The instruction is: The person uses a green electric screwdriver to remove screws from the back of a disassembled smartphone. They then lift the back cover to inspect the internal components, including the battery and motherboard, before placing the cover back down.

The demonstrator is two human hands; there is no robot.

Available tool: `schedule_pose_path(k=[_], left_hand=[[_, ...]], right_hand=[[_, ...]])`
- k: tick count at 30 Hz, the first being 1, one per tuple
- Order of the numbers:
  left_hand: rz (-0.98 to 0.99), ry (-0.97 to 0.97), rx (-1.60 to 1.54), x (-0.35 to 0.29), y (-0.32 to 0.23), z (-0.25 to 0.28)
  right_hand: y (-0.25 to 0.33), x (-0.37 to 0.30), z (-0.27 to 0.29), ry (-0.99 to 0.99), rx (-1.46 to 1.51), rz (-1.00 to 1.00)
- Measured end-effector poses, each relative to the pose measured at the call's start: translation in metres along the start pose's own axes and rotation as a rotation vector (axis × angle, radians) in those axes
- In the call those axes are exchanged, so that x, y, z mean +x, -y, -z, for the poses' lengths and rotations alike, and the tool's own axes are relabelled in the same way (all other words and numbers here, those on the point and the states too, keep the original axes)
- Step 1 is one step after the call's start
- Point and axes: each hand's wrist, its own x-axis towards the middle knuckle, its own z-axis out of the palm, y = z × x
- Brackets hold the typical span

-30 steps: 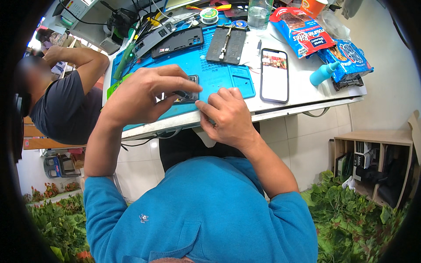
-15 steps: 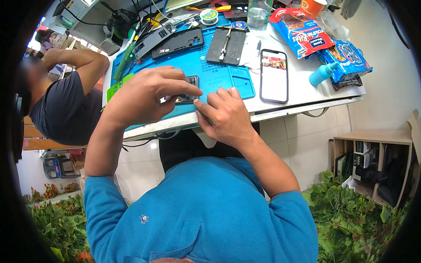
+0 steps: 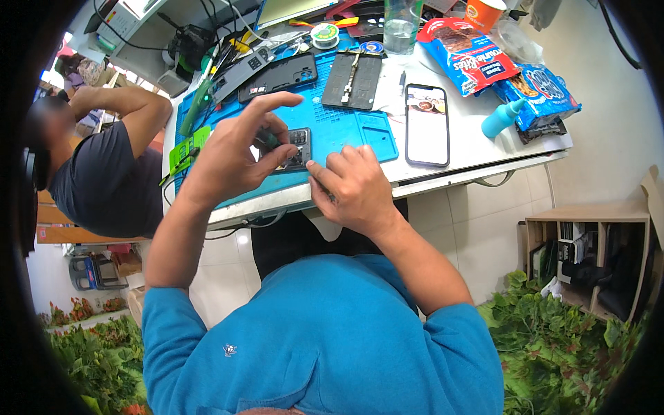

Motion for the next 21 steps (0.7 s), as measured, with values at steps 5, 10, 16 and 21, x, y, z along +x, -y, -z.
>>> schedule_pose_path(k=[5, 10, 16, 21], left_hand=[[0.086, -0.17, -0.399, -0.006, 0.06, -0.034], [0.079, -0.379, -0.428, 0.029, 0.044, -0.062], [0.018, -0.356, -0.276, 0.039, 0.051, -0.076], [0.035, -0.342, -0.359, 0.035, 0.048, -0.074]], right_hand=[[-0.002, -0.001, -0.007, -0.084, -0.026, 0.062], [-0.003, -0.004, -0.005, -0.082, -0.054, 0.067], [-0.004, -0.005, -0.008, -0.089, -0.052, 0.064], [-0.002, -0.004, -0.004, -0.099, -0.034, 0.068]])
